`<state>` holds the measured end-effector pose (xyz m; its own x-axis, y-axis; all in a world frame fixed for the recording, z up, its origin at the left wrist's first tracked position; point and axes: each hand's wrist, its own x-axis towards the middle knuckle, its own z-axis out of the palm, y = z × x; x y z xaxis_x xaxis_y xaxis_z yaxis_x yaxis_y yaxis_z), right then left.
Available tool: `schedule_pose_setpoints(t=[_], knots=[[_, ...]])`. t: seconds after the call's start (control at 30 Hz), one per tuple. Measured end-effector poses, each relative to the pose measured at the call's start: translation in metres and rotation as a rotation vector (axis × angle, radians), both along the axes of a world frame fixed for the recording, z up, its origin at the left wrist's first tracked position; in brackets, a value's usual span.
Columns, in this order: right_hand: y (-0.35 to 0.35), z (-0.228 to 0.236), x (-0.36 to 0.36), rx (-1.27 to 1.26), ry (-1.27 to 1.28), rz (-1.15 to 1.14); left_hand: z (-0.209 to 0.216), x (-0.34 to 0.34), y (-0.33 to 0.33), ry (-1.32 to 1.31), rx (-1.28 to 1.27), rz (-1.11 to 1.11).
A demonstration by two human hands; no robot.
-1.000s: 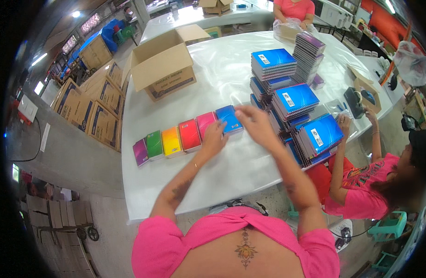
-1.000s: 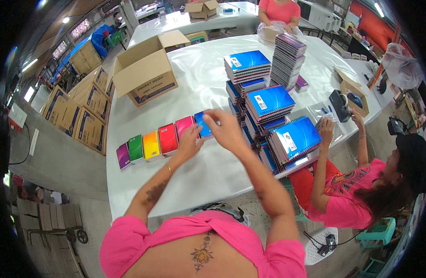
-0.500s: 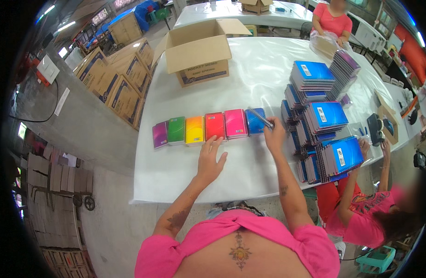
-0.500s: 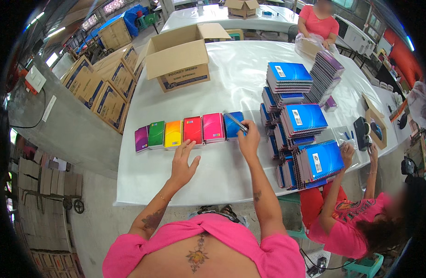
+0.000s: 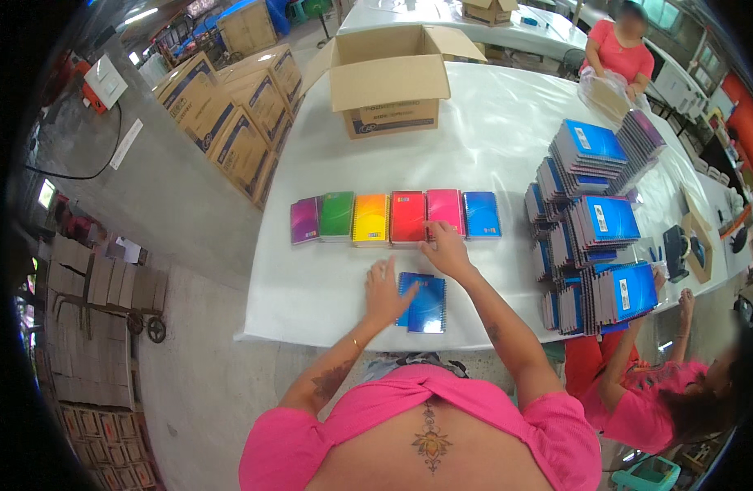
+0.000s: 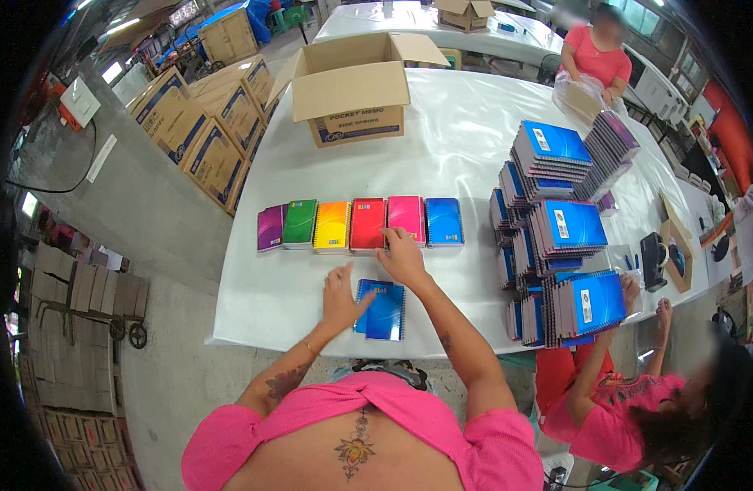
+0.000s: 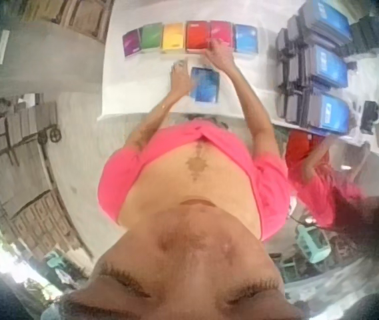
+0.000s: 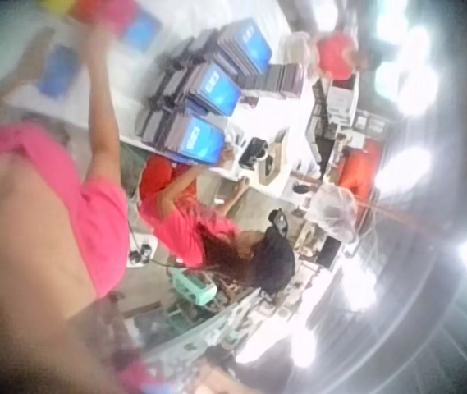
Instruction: The person sorts a set of small notebooks of various colors into stacks and places them into a larger pile.
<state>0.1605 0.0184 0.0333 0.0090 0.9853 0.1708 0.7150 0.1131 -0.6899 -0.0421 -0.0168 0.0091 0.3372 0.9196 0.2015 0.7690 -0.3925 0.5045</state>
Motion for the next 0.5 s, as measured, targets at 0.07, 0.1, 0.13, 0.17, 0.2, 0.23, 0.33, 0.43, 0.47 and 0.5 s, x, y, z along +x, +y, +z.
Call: schedule_pose_setpoints(t=[0.07,0.1,0.13,0.17,0.2,0.23,0.33,0.43,0.47,0.5], knots=[[0.011,-0.003,-0.008,0.074,-0.17,-0.115,0.004,-0.014,0.041,-0.043,0.117,0.017],[0.011,-0.004,-0.012,0.076,-0.169,-0.109,0.01,-0.025,0.063,0.0,0.204,0.016],[0.007,-0.007,-0.018,0.199,-0.339,-0.048,0.014,-0.037,0.081,0.08,0.24,0.043],[0.004,-0.008,-0.024,0.325,-0.508,0.015,0.016,-0.05,0.097,0.16,0.277,0.072],[0.006,-0.01,-0.025,0.332,-0.51,0.017,0.015,-0.06,0.111,0.158,0.282,0.076],[0.007,-0.017,-0.027,0.351,-0.508,0.024,0.011,-0.071,0.122,0.311,0.288,0.068],[0.02,-0.032,-0.023,0.371,-0.489,0.086,-0.012,-0.108,0.149,0.413,0.32,-0.029],[0.018,-0.014,-0.025,0.425,-0.292,0.073,0.0,-0.117,0.151,0.268,0.309,-0.094],[0.011,0.005,-0.025,0.478,-0.115,0.011,0.018,-0.114,0.144,0.174,0.272,-0.063],[-0.002,0.019,-0.021,0.48,-0.119,0.003,0.044,-0.106,0.135,0.17,0.276,-0.071]])
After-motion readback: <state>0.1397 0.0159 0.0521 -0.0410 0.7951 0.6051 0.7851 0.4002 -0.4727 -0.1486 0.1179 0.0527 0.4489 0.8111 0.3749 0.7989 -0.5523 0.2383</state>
